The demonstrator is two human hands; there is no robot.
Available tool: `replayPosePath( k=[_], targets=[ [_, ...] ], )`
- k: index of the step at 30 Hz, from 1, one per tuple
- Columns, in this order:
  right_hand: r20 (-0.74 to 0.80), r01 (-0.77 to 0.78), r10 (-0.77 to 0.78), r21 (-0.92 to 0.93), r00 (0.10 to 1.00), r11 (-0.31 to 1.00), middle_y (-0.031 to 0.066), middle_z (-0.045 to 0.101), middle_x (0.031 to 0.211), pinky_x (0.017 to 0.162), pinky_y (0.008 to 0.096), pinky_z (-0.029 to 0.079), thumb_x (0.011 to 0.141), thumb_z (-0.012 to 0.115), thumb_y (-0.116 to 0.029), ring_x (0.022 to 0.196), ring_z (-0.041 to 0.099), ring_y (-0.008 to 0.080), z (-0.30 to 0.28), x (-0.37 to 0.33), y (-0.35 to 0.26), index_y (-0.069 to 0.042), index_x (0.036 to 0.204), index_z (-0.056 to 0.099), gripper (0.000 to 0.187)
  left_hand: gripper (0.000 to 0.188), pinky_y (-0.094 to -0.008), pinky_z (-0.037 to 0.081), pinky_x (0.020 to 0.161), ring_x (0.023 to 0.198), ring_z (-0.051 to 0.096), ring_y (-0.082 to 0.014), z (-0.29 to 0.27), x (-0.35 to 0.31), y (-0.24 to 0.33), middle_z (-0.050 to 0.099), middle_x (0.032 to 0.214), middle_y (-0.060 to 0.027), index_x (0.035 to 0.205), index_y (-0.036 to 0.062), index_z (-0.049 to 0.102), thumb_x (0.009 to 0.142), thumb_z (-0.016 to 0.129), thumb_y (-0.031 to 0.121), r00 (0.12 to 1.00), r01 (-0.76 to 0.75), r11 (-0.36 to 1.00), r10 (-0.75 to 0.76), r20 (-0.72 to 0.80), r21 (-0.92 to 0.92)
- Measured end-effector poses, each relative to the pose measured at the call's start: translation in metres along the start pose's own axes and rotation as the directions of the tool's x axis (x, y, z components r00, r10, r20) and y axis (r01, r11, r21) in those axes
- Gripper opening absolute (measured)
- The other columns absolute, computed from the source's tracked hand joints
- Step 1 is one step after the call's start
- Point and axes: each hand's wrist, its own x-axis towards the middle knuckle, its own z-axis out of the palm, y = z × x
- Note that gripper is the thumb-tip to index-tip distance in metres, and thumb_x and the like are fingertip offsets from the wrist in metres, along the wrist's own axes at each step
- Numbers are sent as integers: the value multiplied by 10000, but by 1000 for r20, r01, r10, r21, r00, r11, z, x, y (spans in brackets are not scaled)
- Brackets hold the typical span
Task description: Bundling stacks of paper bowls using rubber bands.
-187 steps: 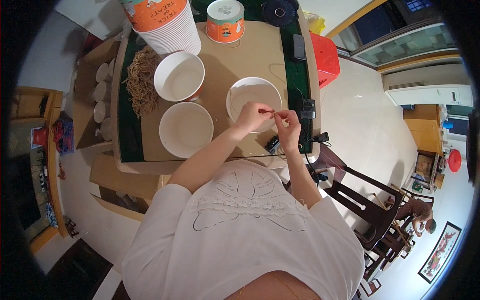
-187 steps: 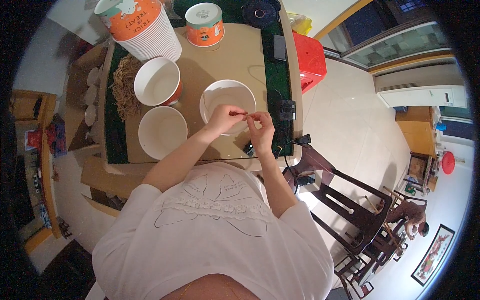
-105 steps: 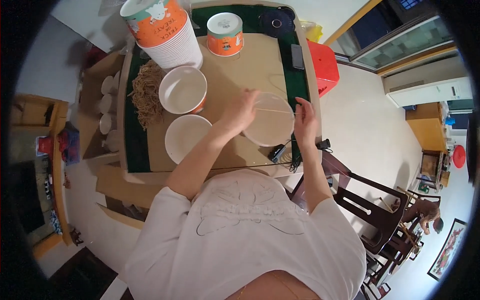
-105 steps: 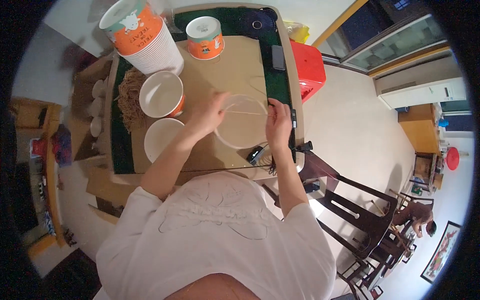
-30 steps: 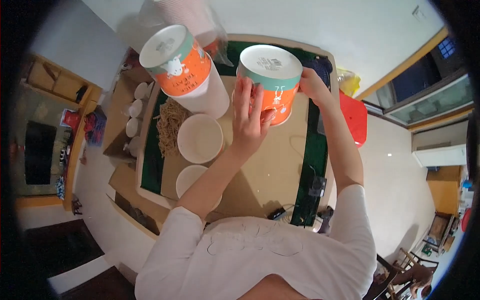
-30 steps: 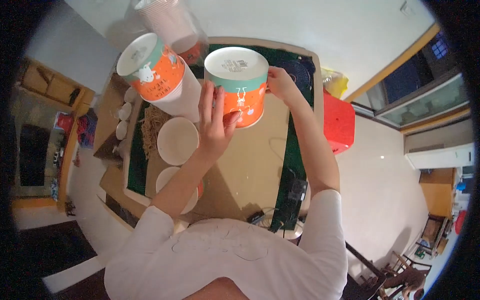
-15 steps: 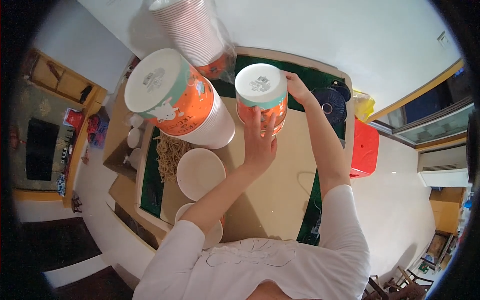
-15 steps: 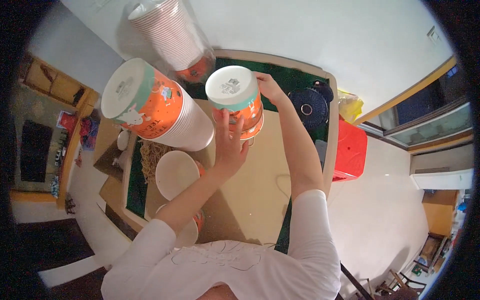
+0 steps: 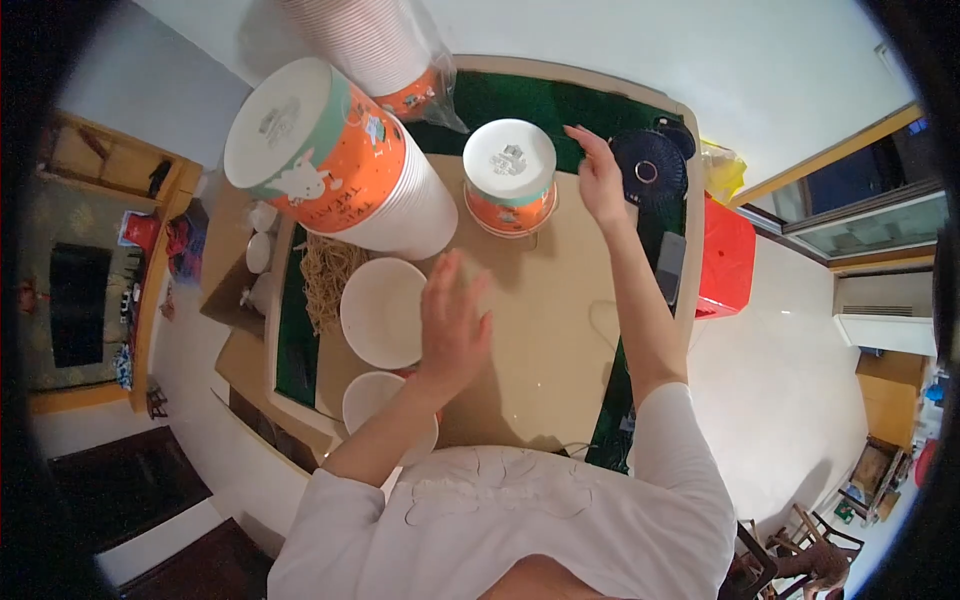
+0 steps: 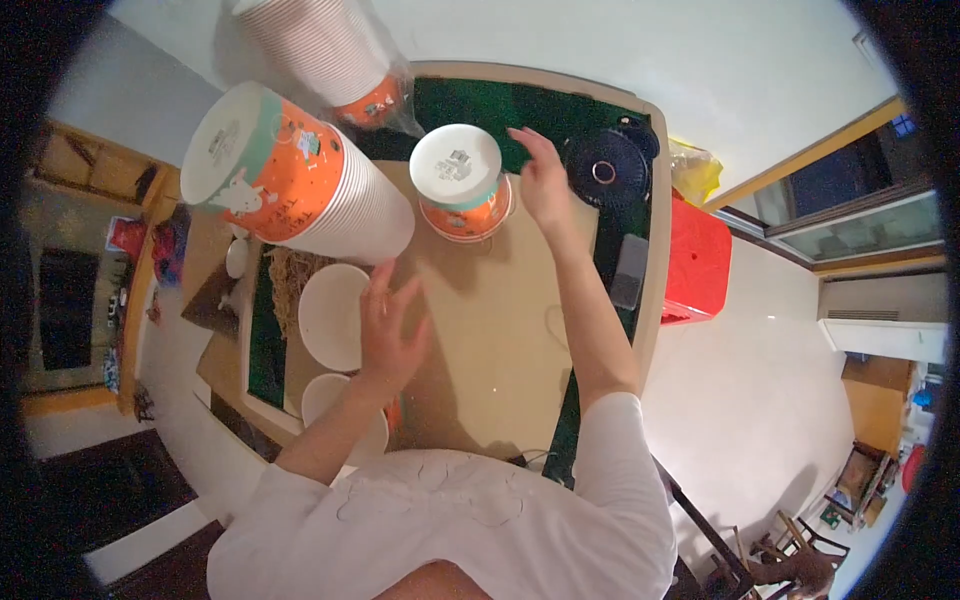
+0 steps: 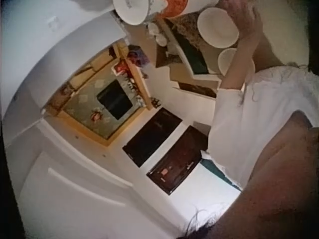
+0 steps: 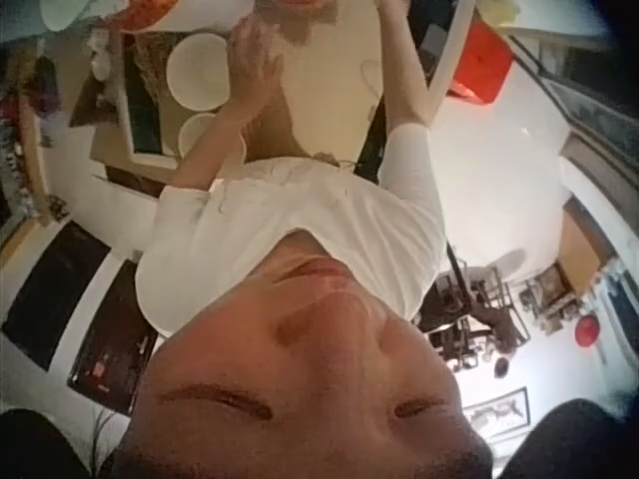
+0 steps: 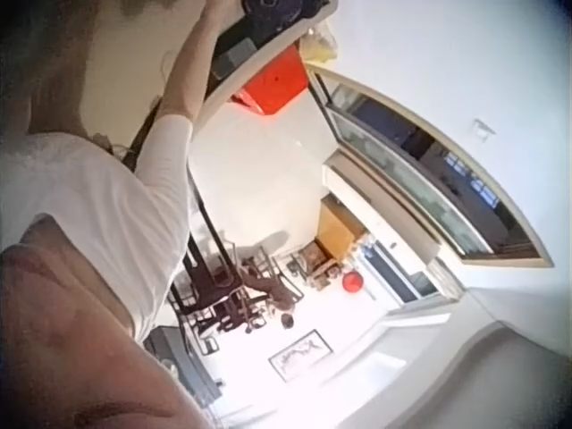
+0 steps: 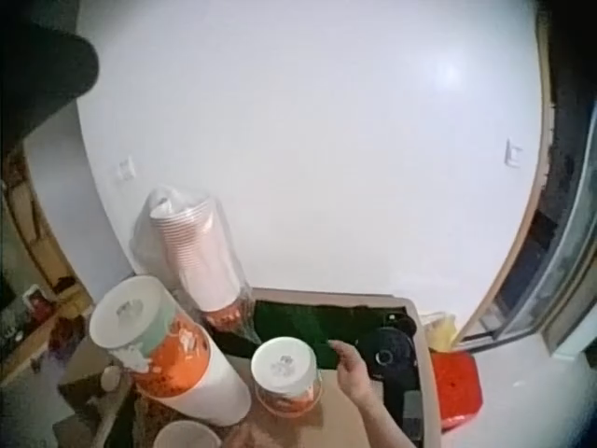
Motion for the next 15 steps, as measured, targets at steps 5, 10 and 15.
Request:
replayPosePath(
  k=[5, 10, 15],
  targets=[
    [261, 157, -93, -235, 961, 959, 109, 527, 1250, 988, 392, 378, 806, 548, -17, 1174, 486, 291, 31, -17, -54, -154, 1146, 598, 370, 529, -469, 285, 1040, 1289, 311, -354, -34, -41, -13, 324, 1382, -175, 1223, 87, 482, 720, 631, 24, 992, 125, 989, -124, -24, 79],
    [193, 284, -226, -373, 955, 883, 88, 560, 1198, 929, 457, 386, 778, 582, -85, 1123, 512, 263, 40, -37, -49, -119, 1035, 636, 265, 442, -427, 319, 1020, 1250, 351, -353, -90, -67, -31, 385, 1334, -165, 1220, 64, 481, 793, 595, 37, 948, 315, 948, -312, -64, 53],
    [146, -29, 29, -4, 989, 1000, 161, 623, 903, 737, 365, 486, 816, 565, -34, 842, 612, 310, 30, -105, -134, -57, 1041, 613, 231, 381, -425, 364, 979, 1167, 447, -341, -122, -133, -86, 518, 1201, -172, 1193, 37, 500, 834, 598, 122, 896, 434, 888, -408, -178, 153]
  ],
)
